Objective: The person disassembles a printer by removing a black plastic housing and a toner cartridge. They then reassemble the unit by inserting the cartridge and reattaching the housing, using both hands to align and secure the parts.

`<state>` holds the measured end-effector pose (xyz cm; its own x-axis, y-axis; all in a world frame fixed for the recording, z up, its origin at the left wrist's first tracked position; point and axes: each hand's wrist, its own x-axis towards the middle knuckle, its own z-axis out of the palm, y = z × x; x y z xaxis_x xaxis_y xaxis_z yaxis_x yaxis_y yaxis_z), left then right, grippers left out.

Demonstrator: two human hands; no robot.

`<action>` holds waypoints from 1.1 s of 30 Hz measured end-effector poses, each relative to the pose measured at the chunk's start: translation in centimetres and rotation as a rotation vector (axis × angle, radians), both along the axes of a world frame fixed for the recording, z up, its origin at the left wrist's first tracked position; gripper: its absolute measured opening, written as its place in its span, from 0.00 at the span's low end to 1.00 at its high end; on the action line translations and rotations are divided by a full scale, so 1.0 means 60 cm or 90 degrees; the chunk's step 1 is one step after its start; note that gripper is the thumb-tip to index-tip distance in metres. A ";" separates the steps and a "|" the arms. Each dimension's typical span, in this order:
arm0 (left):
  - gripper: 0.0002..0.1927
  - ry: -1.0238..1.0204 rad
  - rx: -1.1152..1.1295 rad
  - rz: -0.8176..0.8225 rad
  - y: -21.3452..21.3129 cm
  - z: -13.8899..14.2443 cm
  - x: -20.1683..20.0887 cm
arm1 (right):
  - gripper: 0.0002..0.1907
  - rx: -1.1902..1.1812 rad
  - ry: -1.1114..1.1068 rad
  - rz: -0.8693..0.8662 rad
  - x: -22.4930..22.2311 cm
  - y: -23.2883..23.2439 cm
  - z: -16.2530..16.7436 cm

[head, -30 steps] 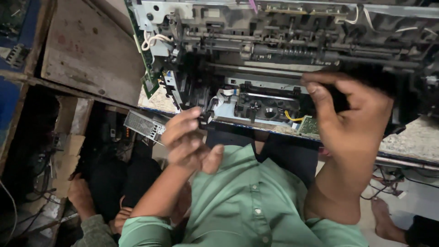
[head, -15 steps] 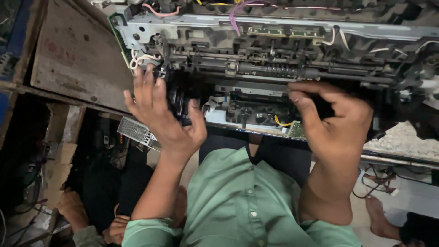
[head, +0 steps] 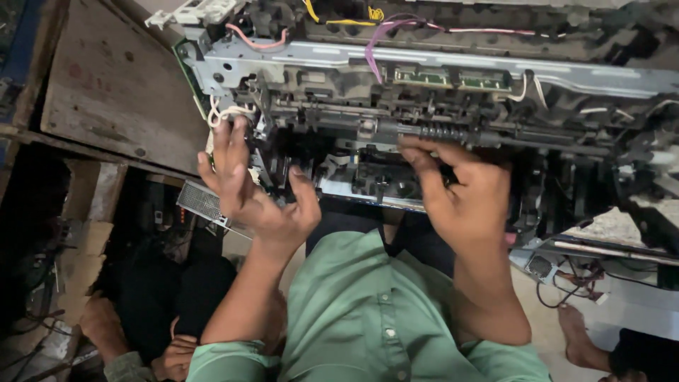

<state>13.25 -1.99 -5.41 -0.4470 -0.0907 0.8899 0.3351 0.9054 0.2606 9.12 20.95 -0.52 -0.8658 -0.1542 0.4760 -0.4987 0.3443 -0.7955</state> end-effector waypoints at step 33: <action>0.25 -0.012 -0.012 0.024 -0.004 -0.005 -0.005 | 0.05 0.035 0.040 -0.019 -0.006 -0.016 -0.002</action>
